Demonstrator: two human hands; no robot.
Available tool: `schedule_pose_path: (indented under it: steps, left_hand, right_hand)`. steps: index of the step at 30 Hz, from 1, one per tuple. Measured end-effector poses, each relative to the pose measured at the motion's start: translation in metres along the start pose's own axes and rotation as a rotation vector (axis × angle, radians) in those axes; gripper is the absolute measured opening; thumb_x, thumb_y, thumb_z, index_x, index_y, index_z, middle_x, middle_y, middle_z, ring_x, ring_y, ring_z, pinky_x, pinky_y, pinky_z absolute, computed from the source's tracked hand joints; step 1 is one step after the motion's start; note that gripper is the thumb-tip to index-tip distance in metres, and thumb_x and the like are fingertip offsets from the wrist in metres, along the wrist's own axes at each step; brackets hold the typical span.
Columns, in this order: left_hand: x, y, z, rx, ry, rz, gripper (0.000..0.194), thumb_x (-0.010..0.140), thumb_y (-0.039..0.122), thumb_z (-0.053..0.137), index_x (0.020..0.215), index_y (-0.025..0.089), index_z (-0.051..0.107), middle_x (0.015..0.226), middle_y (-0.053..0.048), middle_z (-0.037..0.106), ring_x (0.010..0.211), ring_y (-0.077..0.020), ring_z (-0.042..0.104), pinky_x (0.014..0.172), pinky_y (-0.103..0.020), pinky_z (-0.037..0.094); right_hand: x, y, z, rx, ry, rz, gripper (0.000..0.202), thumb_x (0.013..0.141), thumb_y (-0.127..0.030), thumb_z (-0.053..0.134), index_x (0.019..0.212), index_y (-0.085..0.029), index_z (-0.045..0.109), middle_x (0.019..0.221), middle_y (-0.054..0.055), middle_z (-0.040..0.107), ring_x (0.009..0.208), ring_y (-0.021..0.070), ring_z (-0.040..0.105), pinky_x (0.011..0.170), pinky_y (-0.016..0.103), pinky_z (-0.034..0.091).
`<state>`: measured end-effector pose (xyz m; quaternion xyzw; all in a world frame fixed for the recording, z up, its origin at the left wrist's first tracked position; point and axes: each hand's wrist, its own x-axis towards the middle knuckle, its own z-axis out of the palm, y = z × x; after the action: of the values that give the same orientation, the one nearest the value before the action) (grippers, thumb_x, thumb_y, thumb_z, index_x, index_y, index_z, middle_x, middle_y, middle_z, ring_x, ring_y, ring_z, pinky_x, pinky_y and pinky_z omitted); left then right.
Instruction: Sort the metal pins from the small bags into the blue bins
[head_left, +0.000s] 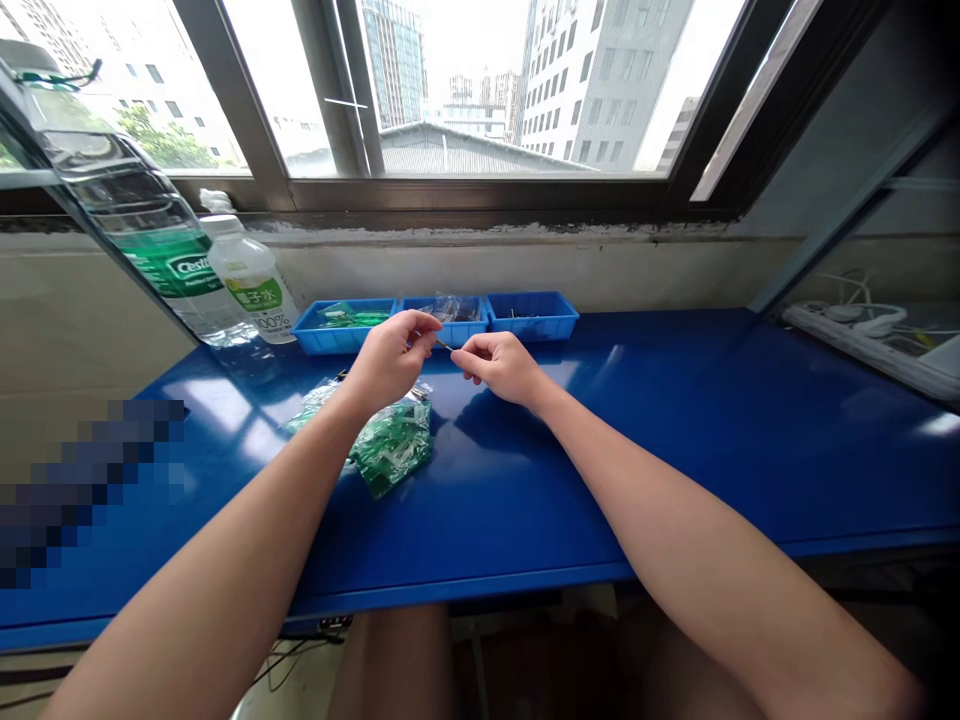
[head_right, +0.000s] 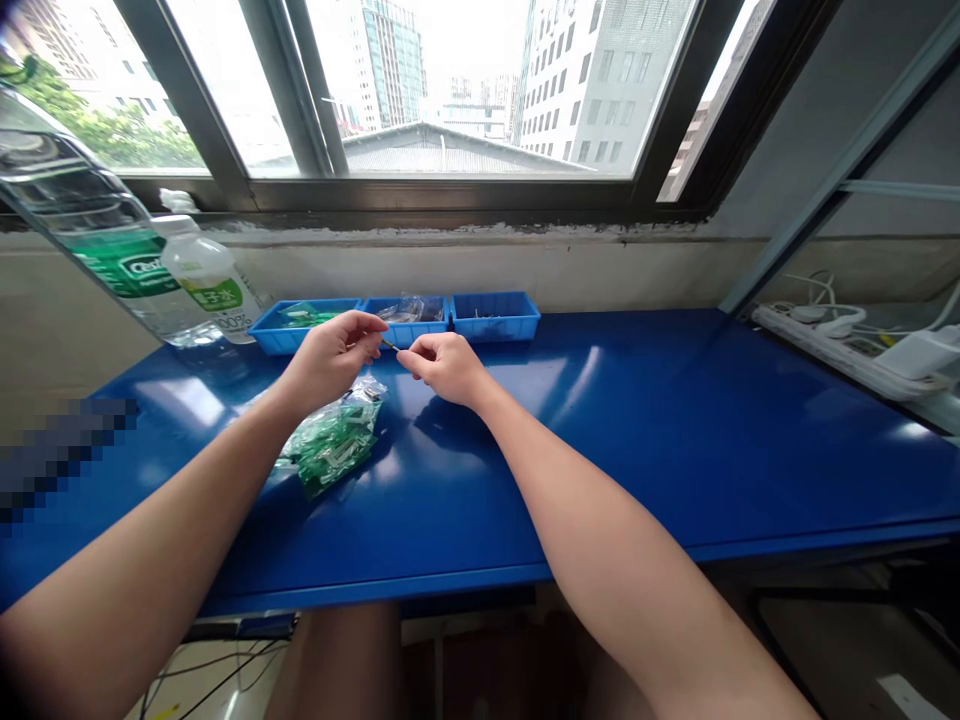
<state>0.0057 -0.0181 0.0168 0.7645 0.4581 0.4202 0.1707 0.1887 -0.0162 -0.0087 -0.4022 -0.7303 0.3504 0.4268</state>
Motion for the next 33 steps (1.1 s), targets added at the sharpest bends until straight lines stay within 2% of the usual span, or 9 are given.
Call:
schedule_pose_path:
  steps: [2,5,10,14,20,33]
  left_hand:
    - [0.000,0.001,-0.001,0.061,0.009,-0.005,0.024,0.084,0.033,0.054,0.098,0.016,0.064,0.092,-0.006,0.066,0.079,-0.0173,0.059,0.071,-0.030,0.047]
    - [0.000,0.000,-0.002,0.155,-0.002,0.012,0.026,0.084,0.034,0.054,0.098,0.016,0.064,0.093,-0.006,0.066,0.076,-0.0165,0.058,0.072,-0.030,0.047]
    - [0.000,-0.005,-0.002,0.252,-0.086,0.050,0.024,0.084,0.034,0.053,0.093,0.016,0.064,0.096,-0.007,0.064,0.075,-0.0163,0.059,0.071,-0.030,0.047]
    - [-0.001,-0.009,-0.002,0.366,-0.154,0.072,0.024,0.084,0.034,0.050,0.092,0.017,0.065,0.095,-0.007,0.063,0.078,-0.0185,0.059,0.072,-0.031,0.047]
    - [-0.003,-0.010,-0.001,0.477,-0.234,0.075,0.027,0.086,0.033,0.047,0.096,0.017,0.066,0.099,-0.008,0.063,0.088,-0.0233,0.060,0.077,-0.035,0.047]
    - [-0.003,-0.010,-0.001,0.562,-0.344,0.034,0.029,0.085,0.036,0.046,0.098,0.019,0.066,0.103,-0.008,0.065,0.094,-0.0251,0.060,0.075,-0.034,0.047]
  right_hand:
    - [0.002,0.005,-0.004,0.032,0.049,0.011,0.029,0.079,-0.041,0.060,0.065,-0.016,0.059,0.060,0.001,0.062,0.052,0.0104,0.053,0.051,0.022,0.042]
    - [0.007,0.017,-0.014,0.079,0.188,0.057,0.027,0.080,-0.039,0.059,0.066,-0.016,0.060,0.063,0.001,0.063,0.047,0.0083,0.051,0.046,0.021,0.041]
    - [0.015,0.036,-0.034,0.143,0.458,0.205,0.018,0.081,-0.028,0.056,0.069,-0.015,0.061,0.063,0.001,0.064,0.042,0.0059,0.048,0.039,0.018,0.036]
    - [0.016,0.045,-0.045,0.145,0.572,0.280,0.016,0.081,-0.025,0.056,0.069,-0.015,0.062,0.061,0.000,0.062,0.039,0.0051,0.047,0.036,0.018,0.033]
    - [0.016,0.048,-0.049,0.154,0.605,0.317,0.019,0.082,-0.027,0.058,0.068,-0.015,0.061,0.059,-0.001,0.061,0.039,0.0044,0.046,0.036,0.017,0.033]
    - [0.016,0.045,-0.051,0.238,0.582,0.378,0.016,0.084,-0.027,0.059,0.073,-0.015,0.061,0.062,-0.001,0.062,0.039,0.0044,0.045,0.032,0.017,0.030]
